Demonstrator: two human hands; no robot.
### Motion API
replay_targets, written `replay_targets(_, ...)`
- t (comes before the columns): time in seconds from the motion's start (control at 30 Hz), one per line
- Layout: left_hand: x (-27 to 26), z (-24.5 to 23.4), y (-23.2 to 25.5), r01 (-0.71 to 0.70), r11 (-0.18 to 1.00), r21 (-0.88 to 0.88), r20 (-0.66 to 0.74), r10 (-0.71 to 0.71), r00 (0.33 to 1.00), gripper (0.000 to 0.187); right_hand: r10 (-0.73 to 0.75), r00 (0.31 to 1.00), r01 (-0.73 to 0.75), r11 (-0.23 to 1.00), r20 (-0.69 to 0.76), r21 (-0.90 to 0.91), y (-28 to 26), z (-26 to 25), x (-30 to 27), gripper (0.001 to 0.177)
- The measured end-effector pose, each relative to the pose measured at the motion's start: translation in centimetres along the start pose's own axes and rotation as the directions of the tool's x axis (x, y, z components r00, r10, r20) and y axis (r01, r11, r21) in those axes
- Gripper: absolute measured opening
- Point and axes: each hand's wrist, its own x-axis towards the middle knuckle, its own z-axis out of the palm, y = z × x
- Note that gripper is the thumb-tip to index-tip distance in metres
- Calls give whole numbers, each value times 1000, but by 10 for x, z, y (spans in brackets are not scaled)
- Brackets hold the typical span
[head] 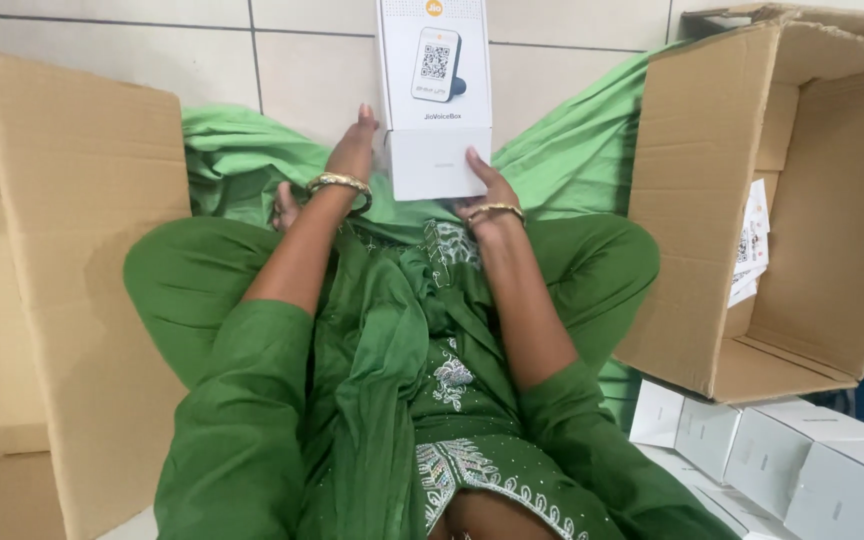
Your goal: The person unboxes small electronic devices from a white box and organizes them.
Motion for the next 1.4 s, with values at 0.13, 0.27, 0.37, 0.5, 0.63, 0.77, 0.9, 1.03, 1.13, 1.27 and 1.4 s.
replay_targets(0.13, -44, -9, 53, -114, 988, 107, -123, 127, 984, 46, -268, 962, 272, 939, -50, 209, -9, -12, -71, 81)
replay_targets(0.27, -80, -14, 90, -304, 948, 97, -122, 314, 942, 53, -636, 744, 578, 767, 204, 280, -73, 25, -146, 76)
replay_targets(0.37, -98, -17, 101, -439, 862, 253, -94, 473, 876, 60, -809, 470, 726, 581, 352, 367, -121, 37, -121, 74)
replay_targets(0.5, -99, -13, 103, -591, 661, 462, -44, 683, 729, 66, -881, 217, 968, 250, 421, 24, -142, 31, 3, 68)
replay_targets(0.63, -106, -8, 105, -561, 617, 552, 26, 660, 751, 74, -831, 9, 930, -198, 557, -311, -113, 66, 8, 89)
replay_targets(0.77, -99, -4, 100, -494, 634, 595, 58, 579, 813, 77, -763, 88, 680, -424, 640, -598, -139, 107, 9, 72)
replay_targets(0.9, -86, -6, 93, -516, 615, 597, 49, 614, 788, 77, -555, 394, 569, -479, 733, -668, -139, 117, 59, 67)
replay_targets(1.03, -86, -4, 103, -480, 681, 553, 50, 548, 835, 79, -670, 294, 585, -438, 682, -682, -97, 100, -24, 92)
replay_targets(1.13, -94, 2, 102, -426, 676, 602, 70, 487, 871, 85, -712, 620, 534, 74, 330, -842, -66, 74, -37, 80)
replay_targets(1.27, -101, 15, 107, -360, 572, 737, -12, 544, 839, 93, -861, 465, 611, 144, 206, -779, -51, 41, -8, 52)
replay_targets(1.4, -108, 45, 106, -286, 314, 905, -104, 817, 568, 87, -824, 525, 779, 364, 212, -511, -59, -10, 18, 36)
